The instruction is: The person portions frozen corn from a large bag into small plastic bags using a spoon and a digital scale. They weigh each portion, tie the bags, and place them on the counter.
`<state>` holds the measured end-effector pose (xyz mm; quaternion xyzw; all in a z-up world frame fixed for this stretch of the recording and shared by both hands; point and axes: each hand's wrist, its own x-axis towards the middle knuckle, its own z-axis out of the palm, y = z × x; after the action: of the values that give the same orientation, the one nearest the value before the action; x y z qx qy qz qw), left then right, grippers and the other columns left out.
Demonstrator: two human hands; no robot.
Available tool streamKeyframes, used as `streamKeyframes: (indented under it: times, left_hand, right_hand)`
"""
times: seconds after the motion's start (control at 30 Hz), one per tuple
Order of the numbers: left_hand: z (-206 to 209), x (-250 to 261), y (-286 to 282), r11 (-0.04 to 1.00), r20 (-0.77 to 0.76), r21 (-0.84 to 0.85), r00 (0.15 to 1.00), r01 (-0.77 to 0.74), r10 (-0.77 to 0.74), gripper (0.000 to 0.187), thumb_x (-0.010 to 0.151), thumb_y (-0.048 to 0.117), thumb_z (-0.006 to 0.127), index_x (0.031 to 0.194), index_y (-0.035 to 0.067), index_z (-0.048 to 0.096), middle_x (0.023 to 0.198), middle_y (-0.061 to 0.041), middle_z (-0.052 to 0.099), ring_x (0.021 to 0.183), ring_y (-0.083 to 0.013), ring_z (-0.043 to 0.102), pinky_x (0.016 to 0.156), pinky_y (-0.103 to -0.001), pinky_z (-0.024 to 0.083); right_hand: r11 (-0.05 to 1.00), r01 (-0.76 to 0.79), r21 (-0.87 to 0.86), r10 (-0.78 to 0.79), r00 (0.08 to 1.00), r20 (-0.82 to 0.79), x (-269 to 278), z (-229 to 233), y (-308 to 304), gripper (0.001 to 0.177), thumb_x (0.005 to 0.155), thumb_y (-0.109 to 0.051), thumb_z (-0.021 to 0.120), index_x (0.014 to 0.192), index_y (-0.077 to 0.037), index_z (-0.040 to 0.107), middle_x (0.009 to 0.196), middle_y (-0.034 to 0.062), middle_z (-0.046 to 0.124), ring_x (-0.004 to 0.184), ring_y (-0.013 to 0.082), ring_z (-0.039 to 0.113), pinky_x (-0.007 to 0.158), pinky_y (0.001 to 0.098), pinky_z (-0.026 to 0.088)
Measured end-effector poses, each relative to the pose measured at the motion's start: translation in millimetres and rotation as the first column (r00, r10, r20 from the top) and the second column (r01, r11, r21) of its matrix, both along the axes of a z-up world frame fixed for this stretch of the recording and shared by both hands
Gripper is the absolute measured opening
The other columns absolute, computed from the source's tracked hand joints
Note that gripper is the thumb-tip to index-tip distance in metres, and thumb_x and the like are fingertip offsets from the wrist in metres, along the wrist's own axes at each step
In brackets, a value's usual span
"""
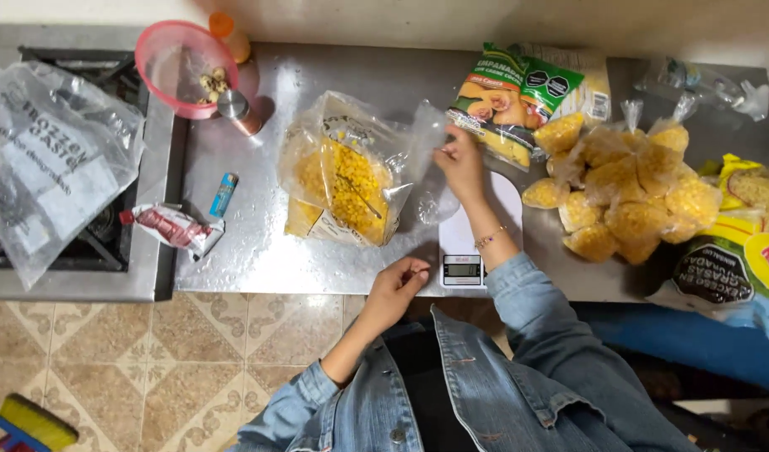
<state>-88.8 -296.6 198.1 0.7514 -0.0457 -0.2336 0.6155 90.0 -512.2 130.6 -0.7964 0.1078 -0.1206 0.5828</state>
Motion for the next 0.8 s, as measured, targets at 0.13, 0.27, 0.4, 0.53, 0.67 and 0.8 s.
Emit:
streamKeyframes:
  times: [0.13, 0.27, 0.4, 0.53, 0.67, 0.8]
  left_hand:
    - [6, 9, -3, 0.997, -0.008, -0.005, 0.997, 0.082, -0.082, 0.020, 0.096, 0.021, 0.068, 0.110, 0.008, 0.075, 0.098, -0.016, 0.075, 0.094, -0.0303, 0.070, 0.082, -0.042, 0.055]
    - [12, 12, -5, 0.993, -0.060, -0.028, 0.991, 0.117, -0.118, 0.022, 0.097, 0.021, 0.067, 0.112, 0.008, 0.075, 0.097, -0.017, 0.074, 0.094, -0.0283, 0.069, 0.082, -0.042, 0.055]
    - [16, 12, -4, 0.992, -0.096, -0.052, 0.988, 0.115, -0.120, 0.021, 0.097, 0.018, 0.066, 0.113, 0.008, 0.075, 0.093, -0.015, 0.072, 0.090, -0.0248, 0.068, 0.081, -0.039, 0.056]
    - [28, 22, -5, 0.993, -0.095, -0.095, 0.992, 0.072, -0.081, 0.020, 0.098, 0.015, 0.064, 0.112, 0.005, 0.075, 0.094, -0.013, 0.072, 0.090, -0.0218, 0.066, 0.081, -0.038, 0.056]
    - [39, 21, -17, 0.991, 0.071, -0.132, 0.997, 0.021, -0.011, 0.019, 0.098, 0.016, 0.066, 0.113, 0.006, 0.073, 0.090, -0.011, 0.067, 0.091, -0.0222, 0.065, 0.081, -0.038, 0.054]
    - [71, 36, -38, 0.978, 0.447, -0.197, 0.881, -0.072, 0.155, 0.024, 0.096, 0.018, 0.068, 0.110, 0.004, 0.055, 0.099, -0.015, 0.052, 0.099, -0.0362, 0.058, 0.090, -0.045, 0.048]
  right_hand:
    - [0.881, 0.051, -0.471, -0.147, 0.975, -0.168, 22, -8, -8, 0.053, 0.089, -0.064, 0.075, 0.120, -0.021, 0.071, 0.108, 0.0040, 0.074, 0.116, 0.0281, 0.066, 0.103, 0.0453, 0.050]
    - [0.725, -0.049, -0.687, -0.365, 0.819, -0.443, 47, -25, 10, 0.062, 0.086, -0.072, 0.063, 0.125, -0.024, 0.053, 0.119, 0.0112, 0.068, 0.114, 0.0352, 0.068, 0.091, 0.0594, 0.055]
    - [0.811, -0.080, -0.579, -0.208, 0.886, -0.414, 51, -34, 31, 0.066, 0.091, -0.032, 0.068, 0.141, -0.009, 0.032, 0.126, 0.0243, 0.068, 0.122, 0.0406, 0.065, 0.104, 0.0569, 0.051]
    - [0.936, 0.128, -0.328, -0.179, 0.975, -0.131, 23, 8, 7, 0.065, 0.079, -0.013, 0.080, 0.140, -0.013, 0.058, 0.128, 0.0163, 0.066, 0.121, 0.0369, 0.064, 0.102, 0.0463, 0.053]
    - [0.975, 0.029, 0.222, -0.066, 0.985, 0.160, -43, 63, -16, 0.075, 0.090, 0.000, 0.074, 0.156, -0.006, 0.037, 0.154, 0.0222, 0.041, 0.138, 0.0369, 0.047, 0.116, 0.0461, 0.040]
    - [0.929, -0.108, 0.353, 0.091, 0.994, 0.064, -96, 104, -42, 0.086, 0.090, -0.010, 0.075, 0.162, -0.013, 0.029, 0.132, 0.0134, 0.062, 0.118, 0.0202, 0.064, 0.102, 0.0338, 0.054]
